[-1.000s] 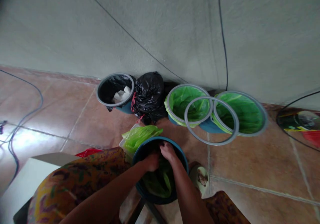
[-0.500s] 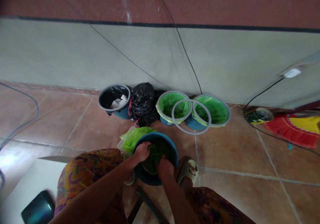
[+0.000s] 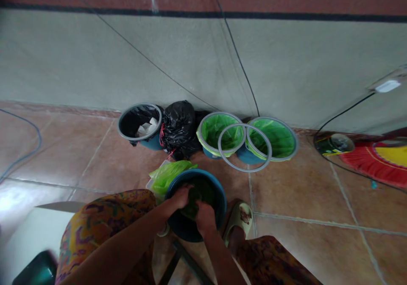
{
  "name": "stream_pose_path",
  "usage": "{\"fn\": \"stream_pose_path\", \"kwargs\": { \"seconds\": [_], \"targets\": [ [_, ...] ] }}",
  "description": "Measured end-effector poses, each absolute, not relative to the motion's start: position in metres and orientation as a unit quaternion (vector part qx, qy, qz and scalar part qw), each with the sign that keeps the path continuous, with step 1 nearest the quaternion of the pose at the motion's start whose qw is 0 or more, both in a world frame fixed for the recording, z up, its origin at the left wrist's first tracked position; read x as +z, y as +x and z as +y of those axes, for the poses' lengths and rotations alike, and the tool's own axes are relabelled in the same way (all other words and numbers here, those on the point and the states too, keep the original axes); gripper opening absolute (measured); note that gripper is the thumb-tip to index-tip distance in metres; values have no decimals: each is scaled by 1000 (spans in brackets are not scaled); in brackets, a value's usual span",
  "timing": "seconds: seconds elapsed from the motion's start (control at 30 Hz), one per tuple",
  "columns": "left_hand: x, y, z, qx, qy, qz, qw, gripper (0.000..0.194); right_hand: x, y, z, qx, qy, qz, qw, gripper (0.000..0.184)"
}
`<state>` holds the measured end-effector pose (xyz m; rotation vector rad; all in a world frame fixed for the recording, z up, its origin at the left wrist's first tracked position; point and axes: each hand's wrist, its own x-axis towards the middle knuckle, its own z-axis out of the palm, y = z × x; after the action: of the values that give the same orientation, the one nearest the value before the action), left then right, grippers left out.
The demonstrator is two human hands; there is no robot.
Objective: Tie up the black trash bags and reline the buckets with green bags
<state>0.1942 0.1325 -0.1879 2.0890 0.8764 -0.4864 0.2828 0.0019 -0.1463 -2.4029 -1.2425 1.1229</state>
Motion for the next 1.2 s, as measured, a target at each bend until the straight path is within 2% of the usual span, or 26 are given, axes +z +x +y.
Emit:
{"fn": "stream_pose_path", "kwargs": {
  "seconds": [0.17,0.3,0.37,0.57,0.8,0.87,1.0,1.13,1.2],
  "targets": [
    [-178,206,126,-246,856,273,364,59,-137,296,-41,317,-836,-319,313,44],
    [-170,207,123,-256,855,290,345,41,-141,310,-71,293,-857,-209,368,45],
    [-165,206,128,-237,860,306,334,36,-142,320,-78,289,-872,-179,352,45],
    [-138,204,156,-102,851,387,340,31,-133,343,-82,223,-926,-196,231,46],
    [-107,196,176,-52,849,385,359,24,-135,341,-91,274,-924,-246,107,43],
    [-100,197,177,-54,859,370,351,23,-128,337,-81,240,-921,-287,105,45],
    [-89,209,174,-56,886,333,319,21,-106,329,-35,164,-895,-382,161,60],
    [-82,219,172,-54,913,277,294,20,-100,338,2,231,-875,-402,142,32],
    [-82,219,174,-58,923,268,271,20,-104,347,2,246,-885,-370,137,31]
  ]
}}
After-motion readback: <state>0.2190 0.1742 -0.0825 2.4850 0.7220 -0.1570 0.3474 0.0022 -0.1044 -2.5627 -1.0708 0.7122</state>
